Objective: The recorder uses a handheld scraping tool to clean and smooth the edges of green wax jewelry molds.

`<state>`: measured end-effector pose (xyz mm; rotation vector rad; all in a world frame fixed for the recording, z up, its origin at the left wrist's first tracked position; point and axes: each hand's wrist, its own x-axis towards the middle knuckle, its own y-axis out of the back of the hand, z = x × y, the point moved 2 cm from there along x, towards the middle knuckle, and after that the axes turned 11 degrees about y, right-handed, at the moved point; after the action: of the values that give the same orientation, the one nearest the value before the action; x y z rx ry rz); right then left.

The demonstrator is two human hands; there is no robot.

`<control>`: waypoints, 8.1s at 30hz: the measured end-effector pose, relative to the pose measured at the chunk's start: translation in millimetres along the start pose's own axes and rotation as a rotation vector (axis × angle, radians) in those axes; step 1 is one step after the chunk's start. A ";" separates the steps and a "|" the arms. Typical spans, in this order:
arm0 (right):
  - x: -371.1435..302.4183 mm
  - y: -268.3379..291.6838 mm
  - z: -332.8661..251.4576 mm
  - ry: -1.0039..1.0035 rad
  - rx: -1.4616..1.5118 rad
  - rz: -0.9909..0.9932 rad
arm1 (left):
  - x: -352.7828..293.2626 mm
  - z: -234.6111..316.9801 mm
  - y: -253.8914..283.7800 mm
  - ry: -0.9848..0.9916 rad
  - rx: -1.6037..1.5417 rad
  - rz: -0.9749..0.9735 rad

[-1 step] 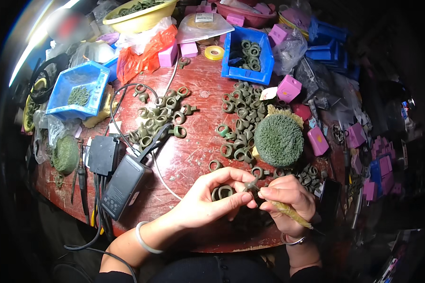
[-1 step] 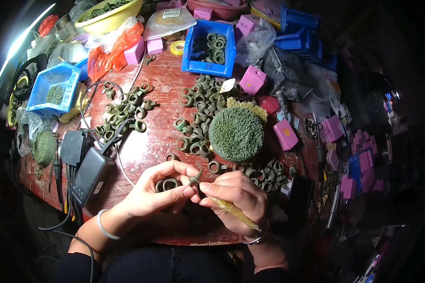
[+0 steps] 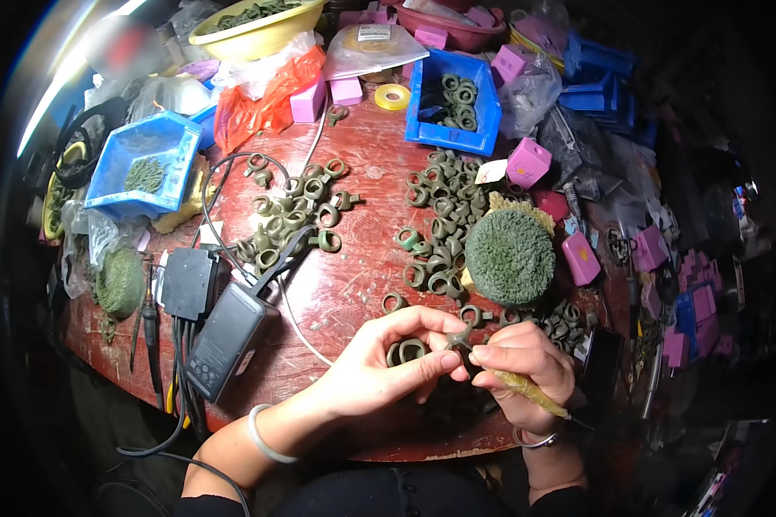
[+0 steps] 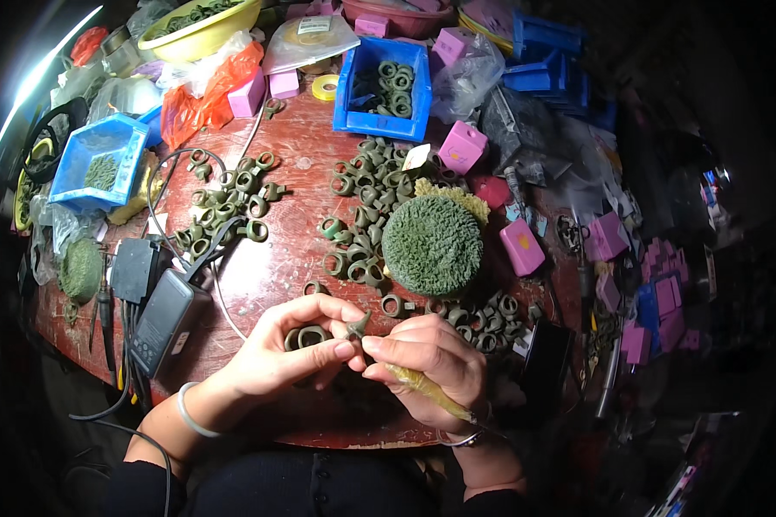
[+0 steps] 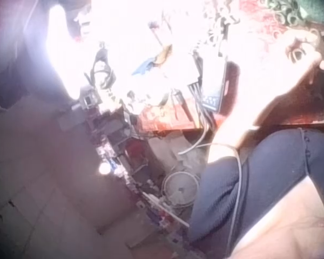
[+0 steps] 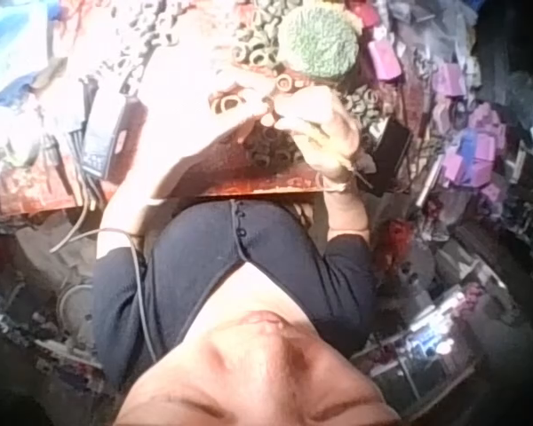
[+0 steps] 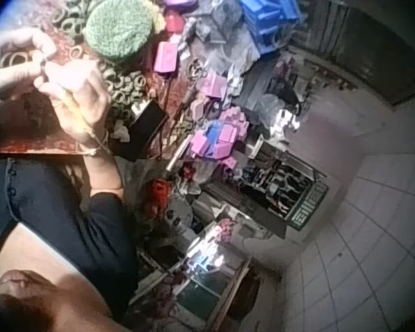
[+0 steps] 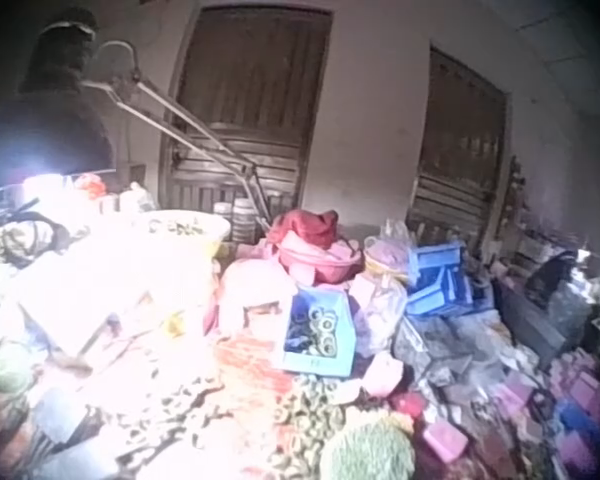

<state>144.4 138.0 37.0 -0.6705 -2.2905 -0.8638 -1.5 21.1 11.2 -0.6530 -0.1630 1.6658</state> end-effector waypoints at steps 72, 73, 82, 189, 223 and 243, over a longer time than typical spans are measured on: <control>-5.8 5.5 1.3 0.037 -0.092 0.085 | 3.8 -4.3 0.1 -0.042 0.036 -0.001; -4.9 5.6 2.0 0.065 -0.093 0.075 | 3.1 -2.5 -1.7 -0.038 0.042 0.016; -16.3 9.0 0.8 -0.089 -0.015 0.235 | 0.9 -2.9 0.7 -0.040 0.195 0.148; -9.6 7.8 5.9 -0.220 -0.001 0.067 | 3.0 -3.0 5.0 0.058 0.135 -0.006; -19.5 10.9 9.2 -0.459 0.586 0.305 | 2.3 0.6 5.8 -0.225 0.289 0.154; -8.0 -1.2 9.8 -0.260 -0.412 -0.167 | 2.2 -2.3 11.7 0.072 -0.472 0.015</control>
<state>145.8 142.2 25.1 -0.8145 -2.4445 -1.4257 -10.5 20.1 3.2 -1.0674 -0.5096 1.6255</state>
